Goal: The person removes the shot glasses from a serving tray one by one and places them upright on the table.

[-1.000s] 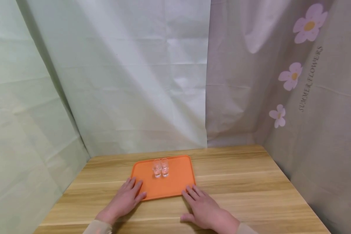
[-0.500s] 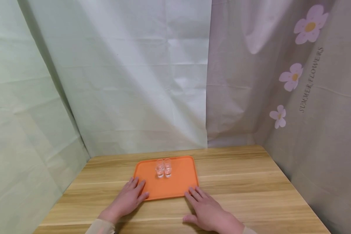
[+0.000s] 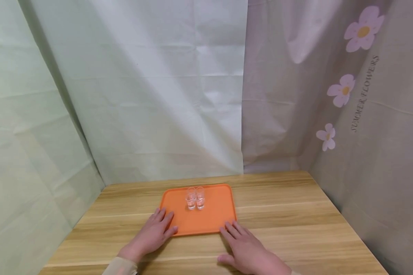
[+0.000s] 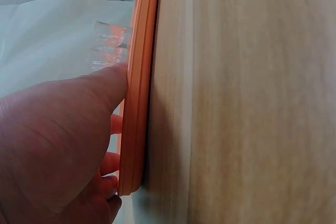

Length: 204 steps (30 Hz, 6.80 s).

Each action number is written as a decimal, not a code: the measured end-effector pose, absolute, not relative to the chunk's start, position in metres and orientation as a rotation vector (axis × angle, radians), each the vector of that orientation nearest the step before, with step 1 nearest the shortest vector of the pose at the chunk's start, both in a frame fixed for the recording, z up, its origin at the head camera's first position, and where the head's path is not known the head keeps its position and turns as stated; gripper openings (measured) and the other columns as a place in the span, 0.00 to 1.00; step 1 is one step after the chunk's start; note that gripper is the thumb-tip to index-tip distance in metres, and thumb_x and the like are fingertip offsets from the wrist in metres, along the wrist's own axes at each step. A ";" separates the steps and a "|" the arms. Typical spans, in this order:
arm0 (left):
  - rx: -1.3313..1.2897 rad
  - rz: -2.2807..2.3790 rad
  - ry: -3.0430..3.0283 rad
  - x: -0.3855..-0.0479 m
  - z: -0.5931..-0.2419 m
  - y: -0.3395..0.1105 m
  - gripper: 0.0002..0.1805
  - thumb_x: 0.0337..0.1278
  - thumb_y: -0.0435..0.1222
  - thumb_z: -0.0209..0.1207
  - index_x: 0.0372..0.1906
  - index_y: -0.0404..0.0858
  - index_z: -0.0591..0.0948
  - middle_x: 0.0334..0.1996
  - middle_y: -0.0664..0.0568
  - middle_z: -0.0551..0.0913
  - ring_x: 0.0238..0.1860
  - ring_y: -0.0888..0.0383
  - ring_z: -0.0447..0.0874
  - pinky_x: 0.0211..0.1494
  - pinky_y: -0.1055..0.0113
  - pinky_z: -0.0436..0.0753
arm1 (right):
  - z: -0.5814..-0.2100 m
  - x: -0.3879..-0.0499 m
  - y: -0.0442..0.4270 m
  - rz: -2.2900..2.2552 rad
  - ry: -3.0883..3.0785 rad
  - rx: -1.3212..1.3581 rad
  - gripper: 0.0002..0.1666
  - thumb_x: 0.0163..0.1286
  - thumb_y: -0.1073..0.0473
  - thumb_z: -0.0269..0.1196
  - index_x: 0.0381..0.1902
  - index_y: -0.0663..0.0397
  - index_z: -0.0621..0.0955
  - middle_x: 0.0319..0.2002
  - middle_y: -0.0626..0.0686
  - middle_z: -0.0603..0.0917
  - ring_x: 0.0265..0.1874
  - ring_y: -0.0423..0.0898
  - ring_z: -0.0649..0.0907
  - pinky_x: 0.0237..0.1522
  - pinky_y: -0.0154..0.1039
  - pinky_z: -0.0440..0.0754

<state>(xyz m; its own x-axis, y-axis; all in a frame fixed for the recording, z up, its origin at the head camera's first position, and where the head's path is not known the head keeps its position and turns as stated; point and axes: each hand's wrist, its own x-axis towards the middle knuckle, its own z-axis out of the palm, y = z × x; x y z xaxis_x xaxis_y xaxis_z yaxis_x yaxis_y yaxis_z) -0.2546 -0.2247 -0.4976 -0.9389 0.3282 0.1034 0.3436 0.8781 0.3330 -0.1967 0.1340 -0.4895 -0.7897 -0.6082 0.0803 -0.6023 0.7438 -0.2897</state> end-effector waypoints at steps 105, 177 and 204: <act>-0.248 -0.674 -2.743 -0.253 -0.528 -0.229 0.27 0.77 0.26 0.53 0.75 0.18 0.71 0.73 0.22 0.74 0.77 0.24 0.68 0.81 0.30 0.65 | -0.493 -0.384 0.069 -1.309 2.729 -0.794 0.28 0.82 0.66 0.65 0.76 0.63 0.78 0.68 0.59 0.86 0.70 0.60 0.82 0.74 0.60 0.77; -0.250 -0.741 -2.660 -0.261 -0.546 -0.235 0.28 0.76 0.28 0.50 0.75 0.19 0.71 0.73 0.23 0.74 0.76 0.23 0.68 0.80 0.28 0.64 | -0.494 -0.341 0.201 -1.544 2.942 -0.248 0.24 0.78 0.63 0.71 0.65 0.70 0.81 0.53 0.63 0.89 0.55 0.62 0.88 0.59 0.58 0.87; -0.218 -0.702 -2.762 -0.254 -0.529 -0.232 0.29 0.76 0.26 0.54 0.77 0.18 0.69 0.75 0.24 0.72 0.79 0.26 0.66 0.82 0.31 0.62 | -0.496 -0.337 0.208 -1.568 2.888 -0.253 0.30 0.78 0.65 0.71 0.69 0.76 0.76 0.58 0.70 0.86 0.59 0.67 0.86 0.63 0.60 0.86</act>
<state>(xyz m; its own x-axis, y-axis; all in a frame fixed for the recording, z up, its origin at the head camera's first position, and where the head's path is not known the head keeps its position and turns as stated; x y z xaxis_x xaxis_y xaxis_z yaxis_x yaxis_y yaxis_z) -0.2535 -0.2324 -0.5288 -0.9487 0.0755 0.3070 0.2130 0.8702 0.4442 -0.3369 0.2079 -0.4962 -0.9764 -0.0607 0.2072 -0.2068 0.5382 -0.8170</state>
